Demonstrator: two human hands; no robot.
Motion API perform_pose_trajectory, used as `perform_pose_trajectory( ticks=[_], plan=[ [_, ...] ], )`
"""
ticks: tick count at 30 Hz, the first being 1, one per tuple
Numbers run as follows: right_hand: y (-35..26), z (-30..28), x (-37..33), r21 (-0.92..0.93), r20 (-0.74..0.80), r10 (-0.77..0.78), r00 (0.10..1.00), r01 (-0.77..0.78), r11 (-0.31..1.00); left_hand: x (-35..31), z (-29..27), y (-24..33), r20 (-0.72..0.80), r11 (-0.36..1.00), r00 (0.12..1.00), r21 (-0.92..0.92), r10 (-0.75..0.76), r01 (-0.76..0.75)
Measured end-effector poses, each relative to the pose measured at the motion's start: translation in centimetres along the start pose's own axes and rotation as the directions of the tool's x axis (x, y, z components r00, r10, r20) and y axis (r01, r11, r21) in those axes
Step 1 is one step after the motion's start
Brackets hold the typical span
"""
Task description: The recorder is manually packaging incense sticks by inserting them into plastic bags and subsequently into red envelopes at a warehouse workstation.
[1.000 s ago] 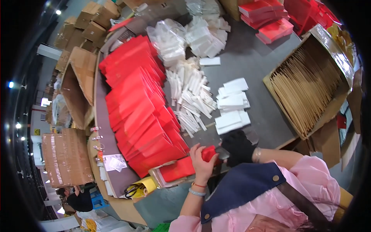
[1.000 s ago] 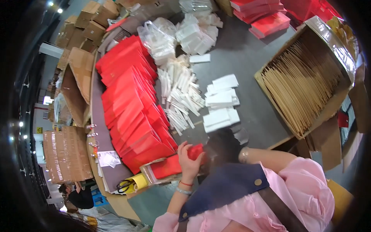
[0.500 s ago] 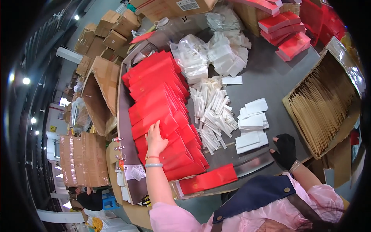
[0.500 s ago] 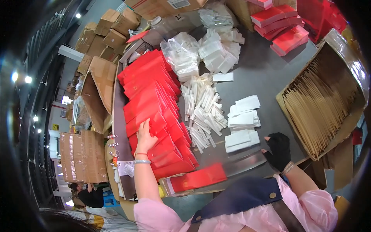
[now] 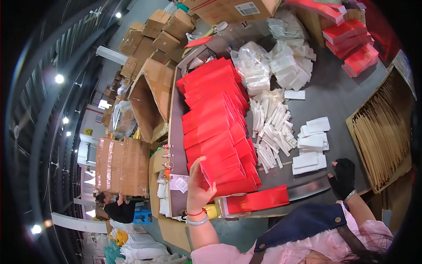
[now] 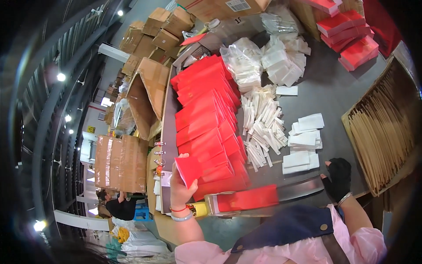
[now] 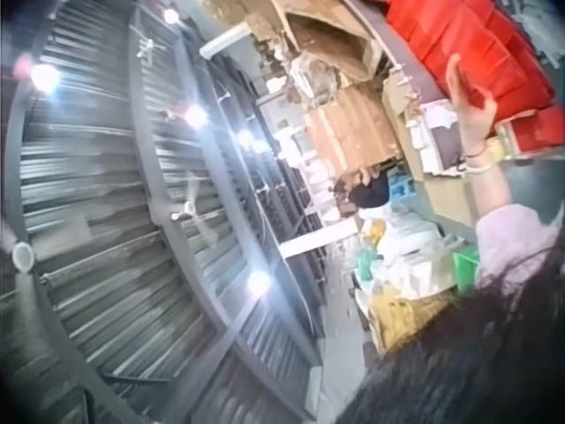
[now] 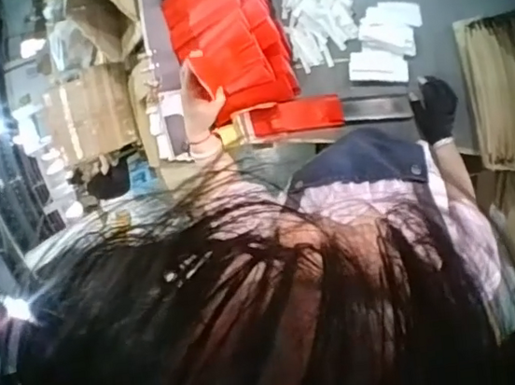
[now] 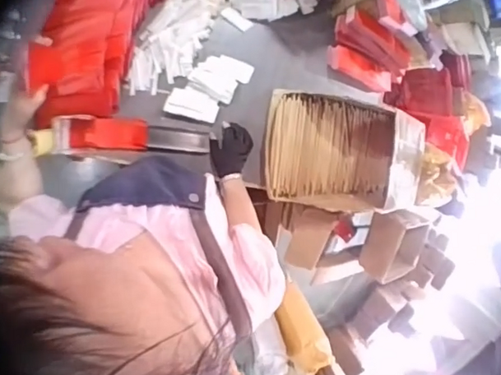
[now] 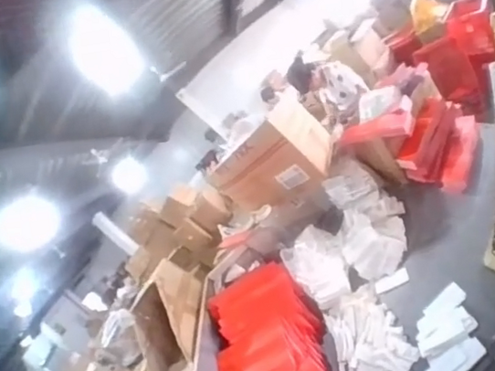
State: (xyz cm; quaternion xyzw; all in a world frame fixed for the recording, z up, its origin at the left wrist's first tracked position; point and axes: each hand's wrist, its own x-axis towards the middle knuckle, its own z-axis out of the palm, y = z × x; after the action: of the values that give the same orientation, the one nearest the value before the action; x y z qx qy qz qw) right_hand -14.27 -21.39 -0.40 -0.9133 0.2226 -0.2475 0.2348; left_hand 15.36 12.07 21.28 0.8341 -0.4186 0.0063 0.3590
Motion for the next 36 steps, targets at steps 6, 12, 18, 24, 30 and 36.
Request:
perform_pose_trajectory(
  ticks=[6,12,18,24,30,36],
  plan=[
    [0.2,-0.2,-0.2,0.021,-0.002,-0.026,1.0,0.026,0.999,-0.7,-0.3,1.3,0.05,0.997,0.996,0.034,0.07,-0.072],
    [0.2,0.0,-0.1,0.049,0.015,-0.032,0.999,0.032,0.998,-1.2,-0.4,1.9,0.051,0.996,0.997,-0.061,0.066,-0.063],
    [0.3,-0.2,-0.3,0.035,0.001,-0.039,0.999,0.039,0.999,-1.3,-0.6,3.0,0.081,0.995,0.994,-0.067,0.076,-0.07],
    [0.4,-0.1,-0.4,0.06,0.03,-0.028,0.999,0.026,0.998,-1.5,-0.7,3.3,0.087,0.992,0.993,-0.107,0.081,-0.071],
    [-7.3,-2.3,6.0,0.227,-0.131,-0.369,0.92,0.39,0.892,-2.2,0.0,5.2,0.149,0.98,0.978,-0.156,0.148,-0.124],
    [-20.5,-7.6,13.5,0.281,-0.381,-0.725,0.573,0.819,0.5,-3.4,4.3,7.3,0.215,0.914,0.968,-0.405,0.126,-0.028]
  ],
)
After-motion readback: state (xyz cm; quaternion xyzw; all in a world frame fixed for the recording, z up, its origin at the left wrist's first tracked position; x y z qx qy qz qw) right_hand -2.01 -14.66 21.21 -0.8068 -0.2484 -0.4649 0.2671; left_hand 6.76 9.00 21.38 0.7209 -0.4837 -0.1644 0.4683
